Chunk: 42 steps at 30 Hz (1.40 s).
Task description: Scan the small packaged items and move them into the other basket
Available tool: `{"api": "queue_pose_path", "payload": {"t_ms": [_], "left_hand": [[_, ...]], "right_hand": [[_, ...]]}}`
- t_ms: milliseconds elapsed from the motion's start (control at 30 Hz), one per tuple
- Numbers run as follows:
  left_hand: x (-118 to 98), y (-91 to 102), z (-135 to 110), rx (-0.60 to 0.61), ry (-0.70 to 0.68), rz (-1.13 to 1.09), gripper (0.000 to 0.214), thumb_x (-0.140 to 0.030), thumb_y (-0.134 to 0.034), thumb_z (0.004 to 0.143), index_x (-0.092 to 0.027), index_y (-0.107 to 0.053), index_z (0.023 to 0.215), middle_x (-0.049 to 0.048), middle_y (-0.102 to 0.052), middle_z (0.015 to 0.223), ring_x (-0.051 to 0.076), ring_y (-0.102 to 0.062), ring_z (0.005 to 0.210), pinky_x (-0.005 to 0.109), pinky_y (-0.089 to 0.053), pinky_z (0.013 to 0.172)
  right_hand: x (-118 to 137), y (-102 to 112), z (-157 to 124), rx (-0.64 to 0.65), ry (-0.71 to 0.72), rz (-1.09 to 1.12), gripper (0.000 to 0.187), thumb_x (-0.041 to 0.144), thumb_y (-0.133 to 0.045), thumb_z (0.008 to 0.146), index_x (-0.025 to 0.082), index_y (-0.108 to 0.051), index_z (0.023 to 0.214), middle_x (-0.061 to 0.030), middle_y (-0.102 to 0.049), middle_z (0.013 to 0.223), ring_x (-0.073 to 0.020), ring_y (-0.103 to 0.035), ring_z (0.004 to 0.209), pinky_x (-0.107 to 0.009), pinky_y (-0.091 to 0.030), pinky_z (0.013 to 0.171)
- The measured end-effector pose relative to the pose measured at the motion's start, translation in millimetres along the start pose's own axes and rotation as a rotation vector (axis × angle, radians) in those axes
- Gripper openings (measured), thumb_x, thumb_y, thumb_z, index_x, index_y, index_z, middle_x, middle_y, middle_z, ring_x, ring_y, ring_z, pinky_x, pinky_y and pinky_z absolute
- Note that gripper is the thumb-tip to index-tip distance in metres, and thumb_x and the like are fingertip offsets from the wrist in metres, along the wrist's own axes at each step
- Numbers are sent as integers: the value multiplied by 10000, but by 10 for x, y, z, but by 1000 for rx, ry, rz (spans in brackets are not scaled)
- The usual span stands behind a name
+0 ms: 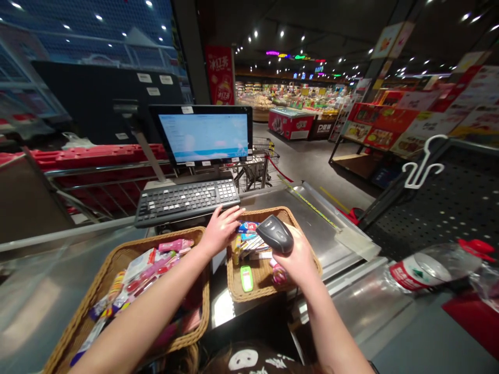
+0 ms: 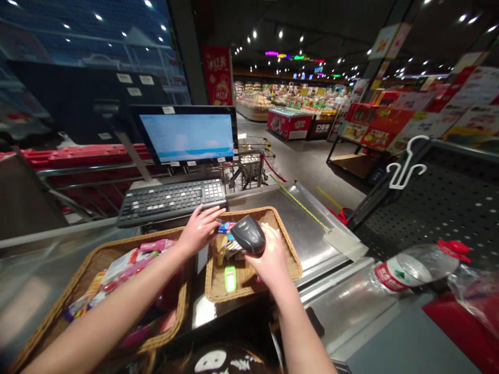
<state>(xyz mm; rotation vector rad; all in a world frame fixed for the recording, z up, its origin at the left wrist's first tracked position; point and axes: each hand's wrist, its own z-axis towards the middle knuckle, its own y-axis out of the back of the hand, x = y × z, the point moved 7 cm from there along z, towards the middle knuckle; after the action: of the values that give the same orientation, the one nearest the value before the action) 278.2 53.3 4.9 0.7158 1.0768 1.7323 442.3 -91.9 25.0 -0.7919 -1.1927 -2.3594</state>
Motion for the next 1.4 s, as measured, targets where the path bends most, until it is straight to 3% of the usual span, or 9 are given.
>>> {"api": "queue_pose_path", "payload": {"t_ms": [267,500,900,1133,1400], "left_hand": [[160,510,-148,-144,97,82,148,-221,-551,846,-218,-655,951,69,-524,1422,261,-425,1353,568,-164,1164],[197,773,-328,-180,166,114,152,-212,-569,820,-222,-649,949,77,-526,1420,270,-429,1348,568,-153,1168],[175,1017,-689,-234,227,161,177,-189,-600,786,-232,-651,950,83,-526,1418,294,-454,1327,604,-177,1146],[168,1106,-859,-231,277,198,167,-194,-594,789,-225,-638,947,81,-520,1425,287,-453,1327,587,-178,1151],[180,1165,-1016,-237,310,219,135,-198,-588,807,-222,-628,934,76,-525,1420,286,-467,1317,578,-177,1151]], "right_hand": [[238,-31,-31,18,52,25,504,165,-641,620,168,-607,1122,-142,-662,1157,-315,-589,1134,-504,-425,1032],[396,-112,-82,47,120,2,496,172,-636,630,148,-609,1125,-161,-659,1160,-329,-569,1171,-521,-403,1053],[719,-187,-144,146,233,54,430,139,-587,619,185,-651,1041,-100,-684,1083,-301,-574,1138,-470,-426,1024],[777,-288,-179,213,245,46,446,142,-598,613,191,-647,1054,-104,-673,1124,-316,-554,1164,-517,-364,1062],[904,-284,-183,224,269,122,462,135,-595,627,202,-647,1081,-87,-678,1095,-290,-577,1101,-453,-432,992]]}}
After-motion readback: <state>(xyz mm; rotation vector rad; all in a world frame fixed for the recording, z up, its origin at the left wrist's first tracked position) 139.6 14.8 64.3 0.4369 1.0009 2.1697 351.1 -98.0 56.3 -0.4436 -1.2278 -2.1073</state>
